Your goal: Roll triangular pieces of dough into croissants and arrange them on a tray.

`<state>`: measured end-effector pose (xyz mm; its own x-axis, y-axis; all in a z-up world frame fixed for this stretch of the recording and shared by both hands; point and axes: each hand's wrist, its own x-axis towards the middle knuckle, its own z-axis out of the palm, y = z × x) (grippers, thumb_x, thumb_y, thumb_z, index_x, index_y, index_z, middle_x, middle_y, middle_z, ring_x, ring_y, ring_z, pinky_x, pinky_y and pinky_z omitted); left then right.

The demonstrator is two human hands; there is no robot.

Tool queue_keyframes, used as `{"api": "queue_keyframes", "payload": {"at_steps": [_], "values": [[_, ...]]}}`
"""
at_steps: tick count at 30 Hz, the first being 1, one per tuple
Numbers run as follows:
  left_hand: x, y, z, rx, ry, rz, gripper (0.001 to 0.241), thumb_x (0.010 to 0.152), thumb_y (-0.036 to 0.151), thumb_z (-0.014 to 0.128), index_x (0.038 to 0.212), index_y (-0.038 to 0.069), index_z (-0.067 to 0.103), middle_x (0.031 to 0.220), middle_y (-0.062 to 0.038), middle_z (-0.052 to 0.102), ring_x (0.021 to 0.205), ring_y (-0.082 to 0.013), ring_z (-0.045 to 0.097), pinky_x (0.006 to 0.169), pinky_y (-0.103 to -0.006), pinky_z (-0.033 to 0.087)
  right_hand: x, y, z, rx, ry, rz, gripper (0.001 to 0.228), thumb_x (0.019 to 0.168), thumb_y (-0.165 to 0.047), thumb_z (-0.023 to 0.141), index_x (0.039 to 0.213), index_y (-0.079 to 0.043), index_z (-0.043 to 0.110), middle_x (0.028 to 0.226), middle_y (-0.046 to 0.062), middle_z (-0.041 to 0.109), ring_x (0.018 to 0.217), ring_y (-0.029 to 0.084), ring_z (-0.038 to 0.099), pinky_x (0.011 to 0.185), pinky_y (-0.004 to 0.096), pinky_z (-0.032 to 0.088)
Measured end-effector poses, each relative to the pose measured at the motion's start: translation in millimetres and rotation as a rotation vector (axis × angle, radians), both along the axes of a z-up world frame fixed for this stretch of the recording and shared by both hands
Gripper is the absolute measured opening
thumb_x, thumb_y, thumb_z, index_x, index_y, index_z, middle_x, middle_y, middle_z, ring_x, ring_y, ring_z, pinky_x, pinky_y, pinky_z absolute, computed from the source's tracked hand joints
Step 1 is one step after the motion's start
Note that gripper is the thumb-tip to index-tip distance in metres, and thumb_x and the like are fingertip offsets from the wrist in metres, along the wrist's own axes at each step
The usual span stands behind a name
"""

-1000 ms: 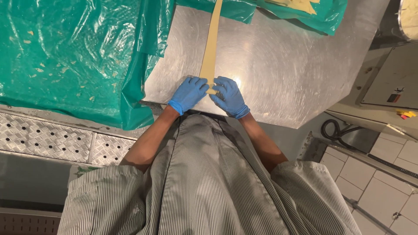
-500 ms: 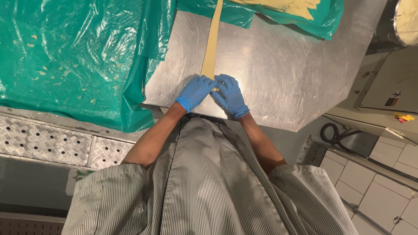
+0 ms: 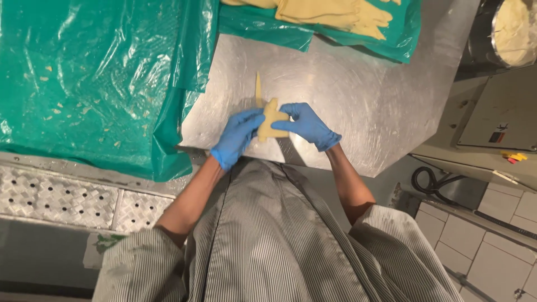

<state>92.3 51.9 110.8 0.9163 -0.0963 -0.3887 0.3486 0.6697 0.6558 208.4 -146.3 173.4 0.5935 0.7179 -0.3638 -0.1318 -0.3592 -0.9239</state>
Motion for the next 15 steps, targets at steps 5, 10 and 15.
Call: {"api": "queue_keyframes", "payload": {"at_steps": [5,10,15], "values": [[-19,-18,35,-0.027,-0.016,-0.016,0.039,0.096,0.012,0.068,0.132,-0.003,0.064,0.117,-0.005,0.071,0.104,-0.0102,0.068,0.091,-0.0260,0.055,-4,-17,49,-0.106,-0.028,0.052,0.022,0.082,-0.021,0.083,0.086,-0.003,0.073,0.075,-0.004,0.064,0.071,0.003,0.055,0.065,0.024,0.047],[-19,-23,66,0.045,-0.129,-0.072,0.042,0.092,0.006,0.073,0.132,-0.004,0.063,0.116,-0.005,0.071,0.105,-0.0115,0.067,0.093,-0.0275,0.054,-15,-8,104,-0.197,-0.061,0.052,0.021,0.081,-0.021,0.083,0.088,-0.005,0.072,0.071,-0.003,0.064,0.065,0.003,0.055,0.058,0.024,0.049],[-19,-26,86,0.072,-0.131,-0.074,0.044,0.090,0.005,0.074,0.132,-0.004,0.063,0.117,-0.008,0.073,0.107,-0.0140,0.068,0.097,-0.0286,0.054,-10,-35,100,-0.185,-0.190,0.116,0.023,0.083,-0.020,0.086,0.082,-0.002,0.071,0.067,0.000,0.060,0.063,0.004,0.050,0.056,0.025,0.045]]}}
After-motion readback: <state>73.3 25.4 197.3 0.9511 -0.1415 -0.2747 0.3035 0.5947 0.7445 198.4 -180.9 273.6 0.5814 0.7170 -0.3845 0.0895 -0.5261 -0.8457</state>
